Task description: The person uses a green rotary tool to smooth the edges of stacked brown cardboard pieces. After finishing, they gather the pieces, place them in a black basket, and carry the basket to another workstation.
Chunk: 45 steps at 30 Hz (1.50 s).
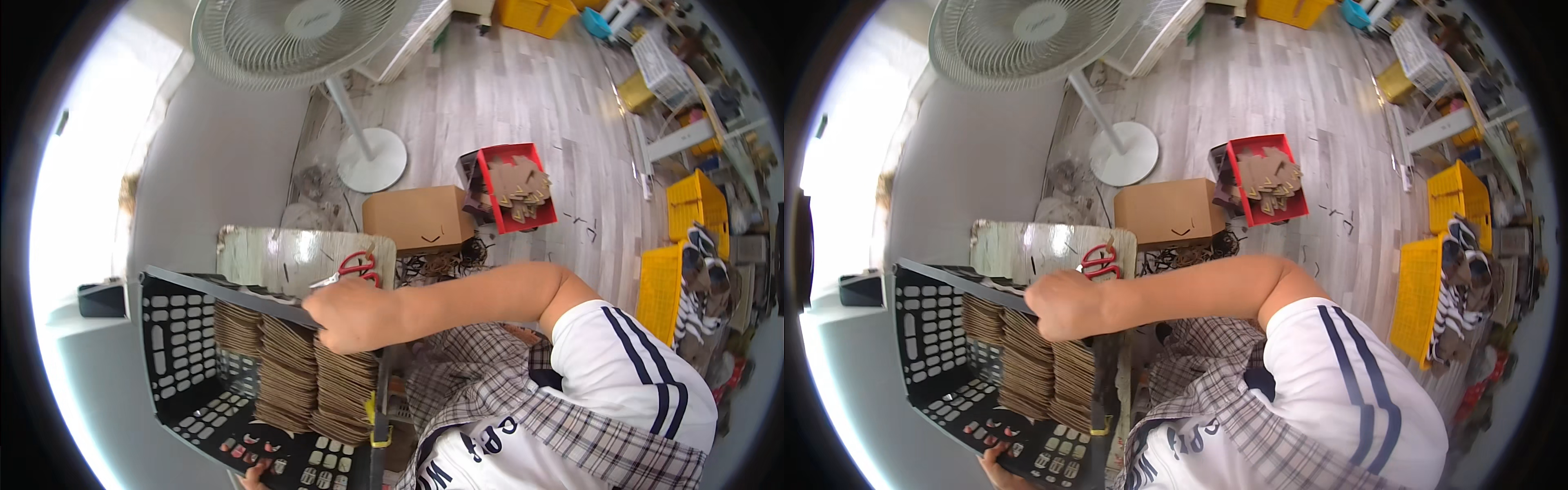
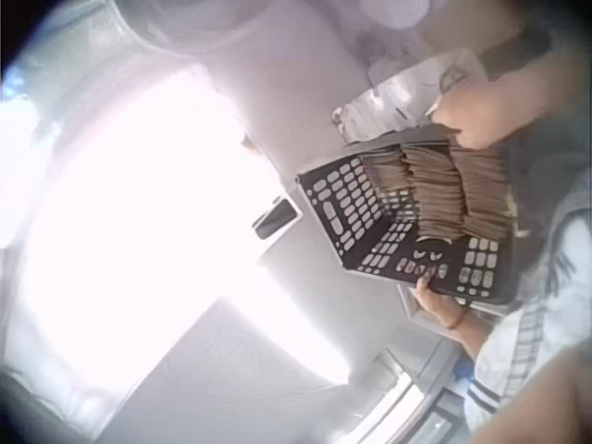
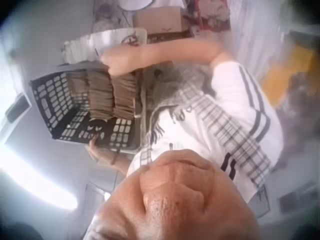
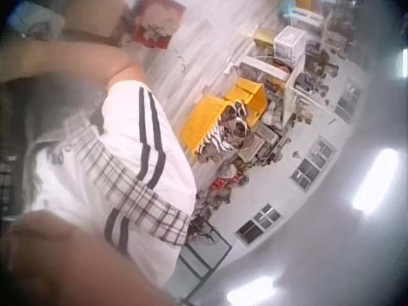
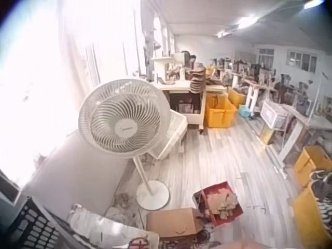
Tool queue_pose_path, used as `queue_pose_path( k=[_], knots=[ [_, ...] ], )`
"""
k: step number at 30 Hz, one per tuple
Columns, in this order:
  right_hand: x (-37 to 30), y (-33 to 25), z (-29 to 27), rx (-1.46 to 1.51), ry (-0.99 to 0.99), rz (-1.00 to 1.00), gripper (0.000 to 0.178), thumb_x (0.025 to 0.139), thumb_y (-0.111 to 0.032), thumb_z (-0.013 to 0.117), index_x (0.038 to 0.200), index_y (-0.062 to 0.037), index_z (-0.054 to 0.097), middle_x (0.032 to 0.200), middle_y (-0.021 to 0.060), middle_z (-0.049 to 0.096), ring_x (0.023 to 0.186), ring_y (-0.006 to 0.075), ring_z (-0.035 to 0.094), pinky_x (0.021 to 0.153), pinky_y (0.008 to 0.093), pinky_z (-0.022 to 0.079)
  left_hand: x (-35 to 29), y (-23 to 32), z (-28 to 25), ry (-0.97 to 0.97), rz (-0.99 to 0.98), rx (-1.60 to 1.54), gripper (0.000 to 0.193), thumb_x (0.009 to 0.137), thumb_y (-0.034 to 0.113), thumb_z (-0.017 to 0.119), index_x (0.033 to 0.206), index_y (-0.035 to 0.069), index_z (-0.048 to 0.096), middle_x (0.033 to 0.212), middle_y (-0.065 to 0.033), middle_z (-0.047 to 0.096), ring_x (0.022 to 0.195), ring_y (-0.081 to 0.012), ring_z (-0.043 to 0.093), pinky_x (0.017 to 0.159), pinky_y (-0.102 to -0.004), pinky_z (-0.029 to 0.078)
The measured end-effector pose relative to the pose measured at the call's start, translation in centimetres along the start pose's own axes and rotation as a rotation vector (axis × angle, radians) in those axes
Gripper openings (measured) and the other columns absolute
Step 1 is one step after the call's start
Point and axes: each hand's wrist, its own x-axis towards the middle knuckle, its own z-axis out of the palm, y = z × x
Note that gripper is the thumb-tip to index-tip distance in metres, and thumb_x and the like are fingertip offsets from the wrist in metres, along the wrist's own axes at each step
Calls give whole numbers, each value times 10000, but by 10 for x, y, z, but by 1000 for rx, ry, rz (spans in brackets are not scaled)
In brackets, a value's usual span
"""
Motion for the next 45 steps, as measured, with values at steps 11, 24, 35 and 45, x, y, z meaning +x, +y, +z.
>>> queue_pose_path(
  k=[11, 24, 35, 45],
  knots=[
    [-121, -73, -26, -197, 301, 307, 239, 726, -164, 581, 902, -7, 623, 873, 223, 646, 836, 405, 625, 739, 487, 493, -6, 14, -10, -355, 64, -113, 737, 639, -78, 459, 1358, 78, 416, 1107, -149, 546, 929, -255, 593, 780, -388, 559],
    [-199, -59, -73, -191, 560, 514, 277, 760, -238, 649, 901, 1, 652, 829, 236, 650, 827, 411, 626, 743, 476, 489, -9, 15, 82, -619, -45, -134, 772, 610, -133, 407, 1351, 83, 386, 1072, -136, 557, 867, -261, 606, 664, -339, 556],
    [-249, -68, -100, -179, 791, 565, 307, 691, -223, 690, 833, 46, 651, 823, 260, 635, 812, 404, 632, 724, 450, 497, -9, 32, 164, -788, -133, -27, 726, 606, -127, 395, 1294, 104, 411, 955, -139, 597, 717, -276, 613, 580, -330, 527],
    [-279, -46, -96, 99, 1062, 769, 286, 699, -219, 729, 834, 28, 675, 733, 147, 668, 684, 260, 656, 645, 374, 500, 32, 14, 285, -1080, -137, 67, 710, 648, -99, 404, 1330, 94, 432, 917, -121, 624, 667, -243, 605, 546, -339, 522]
  ],
)
